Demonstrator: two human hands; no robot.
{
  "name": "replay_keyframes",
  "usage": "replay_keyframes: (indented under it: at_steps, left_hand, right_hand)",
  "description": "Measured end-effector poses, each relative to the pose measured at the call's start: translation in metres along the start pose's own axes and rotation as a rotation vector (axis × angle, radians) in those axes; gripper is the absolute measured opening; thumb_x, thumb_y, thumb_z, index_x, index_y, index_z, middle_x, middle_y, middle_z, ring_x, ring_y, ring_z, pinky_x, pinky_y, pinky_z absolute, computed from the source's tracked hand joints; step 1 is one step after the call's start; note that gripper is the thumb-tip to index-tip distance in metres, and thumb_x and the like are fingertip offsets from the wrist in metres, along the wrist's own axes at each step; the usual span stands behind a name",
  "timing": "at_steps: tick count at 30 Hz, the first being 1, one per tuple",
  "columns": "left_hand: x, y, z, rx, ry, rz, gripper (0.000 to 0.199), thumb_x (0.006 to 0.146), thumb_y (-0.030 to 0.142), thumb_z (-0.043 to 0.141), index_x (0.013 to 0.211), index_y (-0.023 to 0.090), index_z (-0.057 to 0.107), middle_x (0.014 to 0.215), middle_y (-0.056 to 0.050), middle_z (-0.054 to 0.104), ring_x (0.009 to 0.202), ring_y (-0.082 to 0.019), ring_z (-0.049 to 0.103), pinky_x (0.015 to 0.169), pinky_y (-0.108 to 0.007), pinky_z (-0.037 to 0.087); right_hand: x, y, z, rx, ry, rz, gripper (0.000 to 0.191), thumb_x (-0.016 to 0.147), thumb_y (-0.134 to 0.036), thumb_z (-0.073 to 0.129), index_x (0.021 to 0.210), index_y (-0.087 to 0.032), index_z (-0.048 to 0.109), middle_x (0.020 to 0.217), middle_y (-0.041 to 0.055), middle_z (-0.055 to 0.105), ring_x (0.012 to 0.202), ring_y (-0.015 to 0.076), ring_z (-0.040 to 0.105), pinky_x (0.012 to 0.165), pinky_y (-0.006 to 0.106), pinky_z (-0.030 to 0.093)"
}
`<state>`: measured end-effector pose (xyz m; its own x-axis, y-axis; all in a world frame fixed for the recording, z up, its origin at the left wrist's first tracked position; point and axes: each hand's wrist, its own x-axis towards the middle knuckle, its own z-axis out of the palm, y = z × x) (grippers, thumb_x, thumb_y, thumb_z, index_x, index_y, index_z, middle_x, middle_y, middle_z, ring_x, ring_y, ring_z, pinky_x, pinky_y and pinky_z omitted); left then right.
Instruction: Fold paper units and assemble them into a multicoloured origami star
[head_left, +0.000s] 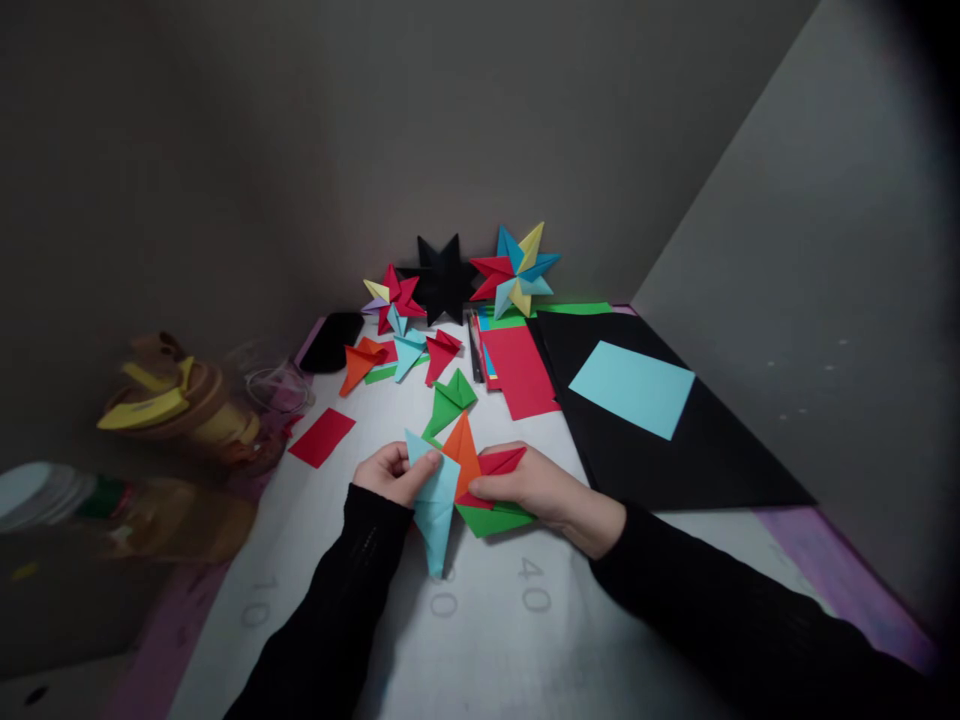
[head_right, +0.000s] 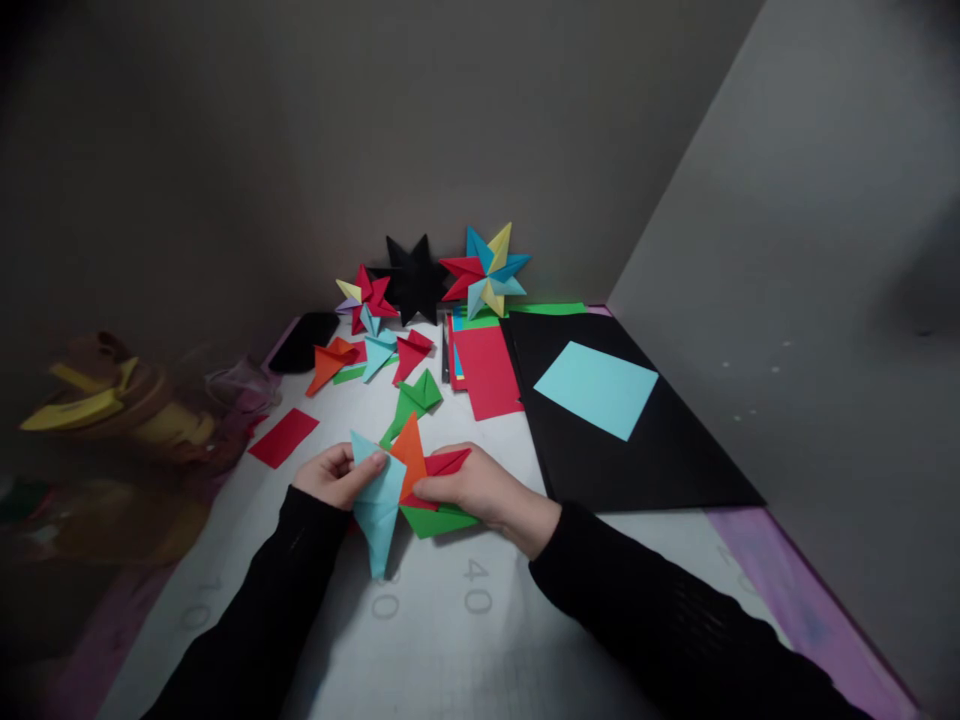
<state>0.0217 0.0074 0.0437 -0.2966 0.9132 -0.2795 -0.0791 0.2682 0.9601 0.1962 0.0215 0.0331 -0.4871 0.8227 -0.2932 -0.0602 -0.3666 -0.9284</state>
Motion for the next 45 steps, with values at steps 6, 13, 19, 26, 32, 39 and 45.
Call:
replay_keyframes:
  at_steps: [6,13,19,26,32,39,45]
  left_hand:
    - [0.001,0.000,-0.001,-0.053,0.020,-0.017,0.034,0.047,0.038,0.080,0.058,0.014,0.058,0.038,0.005,0.055,0.032,-0.005,0.043,0.032,-0.015,0.032]
    - [0.006,-0.004,-0.002,-0.082,-0.001,0.026,0.033,0.049,0.040,0.078,0.060,0.014,0.060,0.040,0.005,0.054,0.035,-0.006,0.044,0.035,-0.016,0.033]
    - [0.014,-0.003,-0.011,-0.026,0.037,0.143,0.028,0.051,0.035,0.078,0.062,0.014,0.061,0.043,0.006,0.053,0.040,-0.006,0.044,0.039,-0.016,0.033]
    - [0.012,0.000,-0.013,0.013,0.084,0.099,0.028,0.052,0.037,0.075,0.057,0.013,0.061,0.041,0.007,0.048,0.039,-0.005,0.039,0.039,-0.017,0.029]
    - [0.010,-0.001,-0.009,-0.014,0.117,0.054,0.027,0.052,0.036,0.075,0.059,0.014,0.061,0.041,0.007,0.049,0.039,-0.005,0.040,0.039,-0.017,0.029]
    - [0.012,-0.005,-0.008,0.003,0.104,0.047,0.031,0.053,0.040,0.076,0.061,0.014,0.060,0.042,0.007,0.049,0.038,-0.006,0.040,0.039,-0.018,0.029]
    - [0.023,-0.006,-0.015,-0.023,0.080,0.269,0.040,0.057,0.042,0.072,0.084,0.014,0.063,0.073,-0.001,0.065,0.056,-0.009,0.052,0.054,-0.021,0.043]
  right_hand:
    - [-0.002,-0.005,0.003,0.046,0.012,-0.009,0.009,0.064,-0.016,0.068,0.071,-0.012,0.065,0.066,0.0019,0.063,0.059,0.0132,0.056,0.055,0.025,0.043]
    - [-0.004,-0.007,0.004,0.025,0.029,0.000,0.012,0.064,-0.020,0.070,0.070,-0.012,0.065,0.066,0.0016,0.062,0.058,0.0126,0.054,0.053,0.024,0.042]
    - [-0.004,-0.007,0.003,-0.026,0.009,-0.018,0.016,0.064,-0.022,0.071,0.075,-0.011,0.067,0.070,0.0035,0.064,0.060,0.0137,0.055,0.055,0.025,0.042]
    - [-0.004,-0.006,0.004,-0.028,0.005,-0.039,0.013,0.064,-0.022,0.071,0.070,-0.011,0.066,0.066,0.0017,0.062,0.058,0.0122,0.052,0.054,0.025,0.041]
    - [-0.002,-0.001,0.005,0.012,0.031,-0.027,0.012,0.063,-0.022,0.072,0.065,-0.013,0.063,0.062,-0.0002,0.061,0.055,0.0118,0.053,0.053,0.025,0.041]
    - [-0.002,0.002,0.007,0.048,0.072,-0.004,0.013,0.062,-0.021,0.072,0.071,-0.012,0.067,0.067,0.0023,0.066,0.058,0.0145,0.058,0.056,0.027,0.044]
    - [0.001,-0.003,0.005,0.144,0.110,0.064,0.019,0.059,-0.020,0.073,0.074,-0.010,0.069,0.067,0.0045,0.069,0.059,0.0162,0.061,0.059,0.029,0.047]
